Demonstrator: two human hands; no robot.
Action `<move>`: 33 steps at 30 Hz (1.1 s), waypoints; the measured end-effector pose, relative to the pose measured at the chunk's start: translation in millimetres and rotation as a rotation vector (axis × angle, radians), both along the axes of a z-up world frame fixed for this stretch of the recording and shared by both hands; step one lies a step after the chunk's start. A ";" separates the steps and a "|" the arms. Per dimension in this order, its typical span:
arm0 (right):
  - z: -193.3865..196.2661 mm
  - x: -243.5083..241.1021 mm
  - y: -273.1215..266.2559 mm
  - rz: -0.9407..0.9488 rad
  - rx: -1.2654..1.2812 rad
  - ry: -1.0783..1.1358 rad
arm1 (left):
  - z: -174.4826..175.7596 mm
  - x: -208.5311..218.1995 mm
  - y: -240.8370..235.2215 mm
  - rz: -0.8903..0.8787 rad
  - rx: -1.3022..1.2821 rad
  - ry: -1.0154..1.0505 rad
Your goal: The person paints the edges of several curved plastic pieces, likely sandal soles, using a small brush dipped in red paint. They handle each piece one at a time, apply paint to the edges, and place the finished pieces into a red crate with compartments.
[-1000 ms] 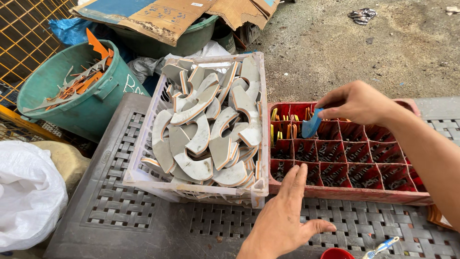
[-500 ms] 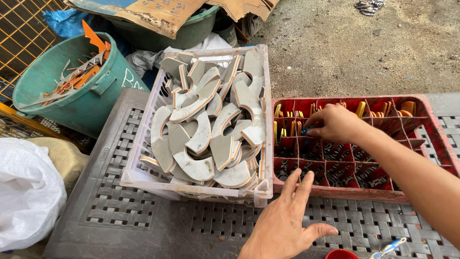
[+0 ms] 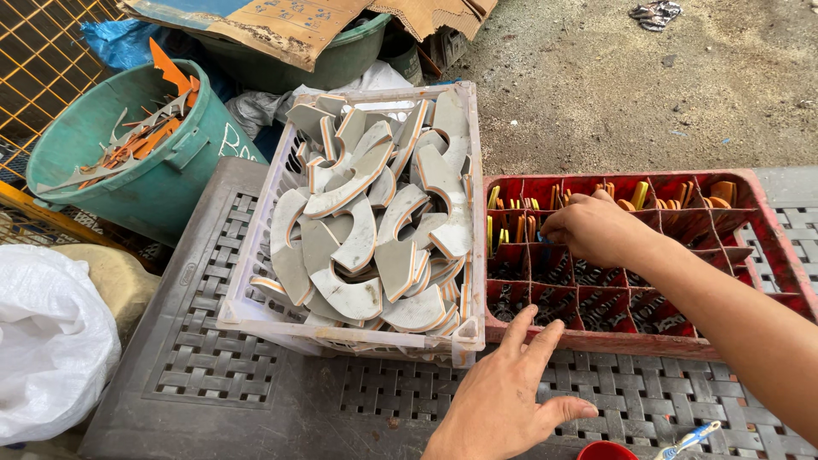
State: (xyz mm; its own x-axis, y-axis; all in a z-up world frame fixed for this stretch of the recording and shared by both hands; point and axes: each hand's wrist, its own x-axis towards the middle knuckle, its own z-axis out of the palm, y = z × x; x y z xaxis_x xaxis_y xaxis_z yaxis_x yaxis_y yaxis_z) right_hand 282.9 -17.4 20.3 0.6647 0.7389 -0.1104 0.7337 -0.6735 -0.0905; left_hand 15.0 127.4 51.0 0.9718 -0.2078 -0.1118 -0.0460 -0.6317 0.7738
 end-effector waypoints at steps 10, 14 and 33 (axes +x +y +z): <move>15.6 -5.2 0.1 -0.008 0.126 -0.059 | 3.2 1.3 0.3 -0.001 0.005 0.017; 31.5 -13.9 0.1 -0.064 0.212 0.032 | 6.5 2.2 -0.5 0.000 0.012 0.041; -46.2 -219.2 -194.8 0.073 0.024 0.205 | -3.4 -23.3 -26.6 0.029 0.186 -0.088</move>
